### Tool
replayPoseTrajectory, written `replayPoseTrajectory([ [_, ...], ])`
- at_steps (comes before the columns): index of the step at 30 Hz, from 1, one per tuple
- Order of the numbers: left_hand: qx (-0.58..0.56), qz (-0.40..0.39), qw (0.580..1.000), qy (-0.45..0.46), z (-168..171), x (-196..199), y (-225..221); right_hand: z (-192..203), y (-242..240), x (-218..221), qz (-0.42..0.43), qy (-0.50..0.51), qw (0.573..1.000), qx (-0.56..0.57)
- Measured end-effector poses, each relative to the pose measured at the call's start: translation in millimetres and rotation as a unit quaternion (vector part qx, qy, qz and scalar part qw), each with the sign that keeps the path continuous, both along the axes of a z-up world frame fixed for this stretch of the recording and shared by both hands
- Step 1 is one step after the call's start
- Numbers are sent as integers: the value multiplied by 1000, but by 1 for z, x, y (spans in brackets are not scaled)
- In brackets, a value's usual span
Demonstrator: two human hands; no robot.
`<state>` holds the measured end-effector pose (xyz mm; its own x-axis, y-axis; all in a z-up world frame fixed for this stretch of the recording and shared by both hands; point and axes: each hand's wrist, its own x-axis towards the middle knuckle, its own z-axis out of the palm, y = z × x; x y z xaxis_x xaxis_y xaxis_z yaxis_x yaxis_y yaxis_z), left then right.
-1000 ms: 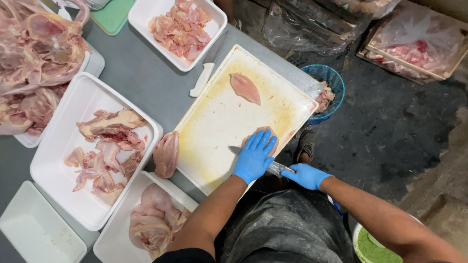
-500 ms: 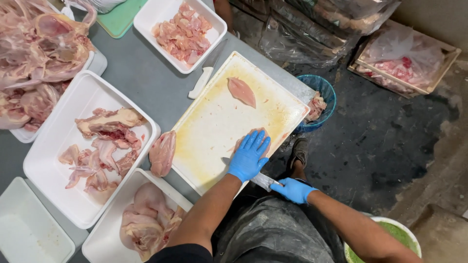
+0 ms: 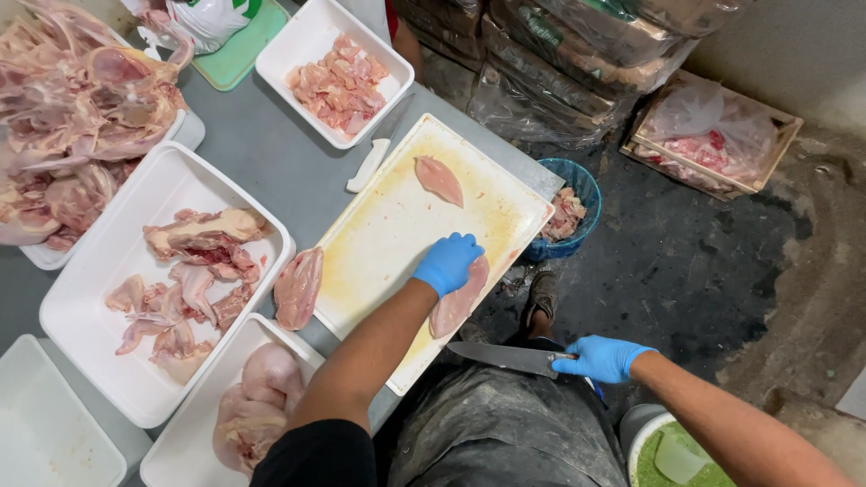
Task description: Cutting and trimming raw chicken breasts into smaller portions on a cutting board using a knife.
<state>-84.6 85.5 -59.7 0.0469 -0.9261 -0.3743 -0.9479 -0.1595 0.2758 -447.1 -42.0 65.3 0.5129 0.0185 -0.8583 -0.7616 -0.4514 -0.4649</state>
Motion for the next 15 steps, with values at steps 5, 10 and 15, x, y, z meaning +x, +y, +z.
replayPoseTrajectory([
  [5,27,39,998,47,42,1,-12,5,-1,-26,-68,14,998,-8],
  [10,-4,53,997,54,71,1,20,35,13,-26,-126,17,992,-9],
  [15,58,311,891,327,170,-12,80,16,20,-38,-186,80,979,4],
])
